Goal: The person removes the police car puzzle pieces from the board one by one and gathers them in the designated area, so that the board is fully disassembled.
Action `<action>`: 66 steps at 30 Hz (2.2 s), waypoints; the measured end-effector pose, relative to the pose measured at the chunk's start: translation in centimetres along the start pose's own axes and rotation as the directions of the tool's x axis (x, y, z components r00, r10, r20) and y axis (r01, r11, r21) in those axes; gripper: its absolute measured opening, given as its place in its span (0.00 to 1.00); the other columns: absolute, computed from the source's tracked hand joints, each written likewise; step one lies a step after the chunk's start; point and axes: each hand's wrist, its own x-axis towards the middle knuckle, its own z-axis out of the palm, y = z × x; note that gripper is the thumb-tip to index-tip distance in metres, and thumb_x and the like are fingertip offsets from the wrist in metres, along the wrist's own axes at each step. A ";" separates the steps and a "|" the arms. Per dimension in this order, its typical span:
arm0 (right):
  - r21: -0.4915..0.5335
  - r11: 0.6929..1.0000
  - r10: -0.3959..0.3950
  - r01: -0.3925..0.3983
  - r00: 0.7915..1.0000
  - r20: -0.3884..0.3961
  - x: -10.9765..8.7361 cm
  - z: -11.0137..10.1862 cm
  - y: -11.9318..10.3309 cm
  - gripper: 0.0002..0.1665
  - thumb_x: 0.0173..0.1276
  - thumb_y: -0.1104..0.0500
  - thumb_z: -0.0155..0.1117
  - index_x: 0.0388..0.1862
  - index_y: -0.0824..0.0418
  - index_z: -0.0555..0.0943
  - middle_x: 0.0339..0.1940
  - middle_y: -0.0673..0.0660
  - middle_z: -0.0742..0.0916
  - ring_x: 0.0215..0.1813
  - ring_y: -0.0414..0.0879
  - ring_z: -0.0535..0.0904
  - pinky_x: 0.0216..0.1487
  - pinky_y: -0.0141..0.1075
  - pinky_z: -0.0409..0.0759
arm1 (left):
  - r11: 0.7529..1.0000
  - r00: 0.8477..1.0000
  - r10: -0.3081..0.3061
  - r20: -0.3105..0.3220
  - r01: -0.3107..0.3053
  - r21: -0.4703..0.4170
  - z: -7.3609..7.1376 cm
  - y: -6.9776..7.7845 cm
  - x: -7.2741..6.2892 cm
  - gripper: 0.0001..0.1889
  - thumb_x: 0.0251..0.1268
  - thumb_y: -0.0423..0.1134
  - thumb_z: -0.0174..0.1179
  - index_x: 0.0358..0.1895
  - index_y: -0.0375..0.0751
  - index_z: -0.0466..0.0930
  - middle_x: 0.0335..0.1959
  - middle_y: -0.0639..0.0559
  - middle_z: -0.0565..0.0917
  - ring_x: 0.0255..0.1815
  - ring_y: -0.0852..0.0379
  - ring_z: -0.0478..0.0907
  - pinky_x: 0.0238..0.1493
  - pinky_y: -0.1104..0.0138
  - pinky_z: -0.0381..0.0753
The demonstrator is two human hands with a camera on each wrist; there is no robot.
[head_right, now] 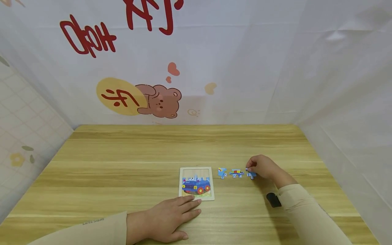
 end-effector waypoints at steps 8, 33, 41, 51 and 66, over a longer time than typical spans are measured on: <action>-0.037 0.999 -0.024 0.023 0.999 -0.031 0.0 0.3 0.0 0.03 0.65 0.66 0.64 0.33 0.67 0.81 0.28 0.50 0.84 0.30 0.42 0.71 0.32 0.34 0.70 | 1.000 1.000 -0.003 -0.008 0.003 0.007 0.0 0.0 0.0 0.34 0.71 0.65 0.38 0.74 0.51 0.61 0.75 0.52 0.60 0.74 0.53 0.57 0.68 0.66 0.62; -0.096 0.993 -0.068 0.061 0.996 -0.065 -0.1 0.3 -0.1 0.02 0.64 0.66 0.65 0.32 0.66 0.82 0.31 0.52 0.84 0.33 0.41 0.75 0.36 0.38 0.76 | 1.000 1.000 -0.001 0.002 0.001 -0.009 -0.1 0.0 0.0 0.34 0.72 0.65 0.37 0.74 0.50 0.60 0.75 0.52 0.59 0.75 0.52 0.56 0.69 0.66 0.62; -0.041 0.999 -0.008 0.001 0.985 -0.174 -0.1 0.2 -1.7 0.10 0.69 0.65 0.59 0.45 0.69 0.81 0.38 0.58 0.83 0.42 0.53 0.77 0.41 0.46 0.76 | 1.000 1.000 -0.003 -0.012 0.004 0.012 -0.1 0.1 0.0 0.34 0.72 0.64 0.38 0.74 0.50 0.61 0.75 0.52 0.60 0.74 0.52 0.57 0.68 0.65 0.62; 0.092 0.992 -0.060 0.089 0.959 -0.277 0.7 2.3 -5.7 0.14 0.69 0.65 0.60 0.50 0.70 0.80 0.47 0.63 0.82 0.49 0.57 0.77 0.48 0.50 0.77 | 1.000 1.000 -0.007 -0.011 0.007 0.008 -0.1 0.1 -0.1 0.34 0.72 0.64 0.38 0.74 0.51 0.61 0.75 0.52 0.60 0.74 0.52 0.57 0.68 0.65 0.63; 0.188 0.970 -0.100 0.151 0.962 -0.254 1.7 5.8 -10.4 0.11 0.68 0.64 0.62 0.48 0.67 0.82 0.46 0.59 0.83 0.48 0.52 0.78 0.45 0.43 0.77 | 1.000 1.000 0.000 0.016 0.001 -0.026 -0.2 0.0 0.1 0.34 0.72 0.65 0.37 0.74 0.51 0.60 0.75 0.52 0.59 0.75 0.53 0.55 0.69 0.65 0.61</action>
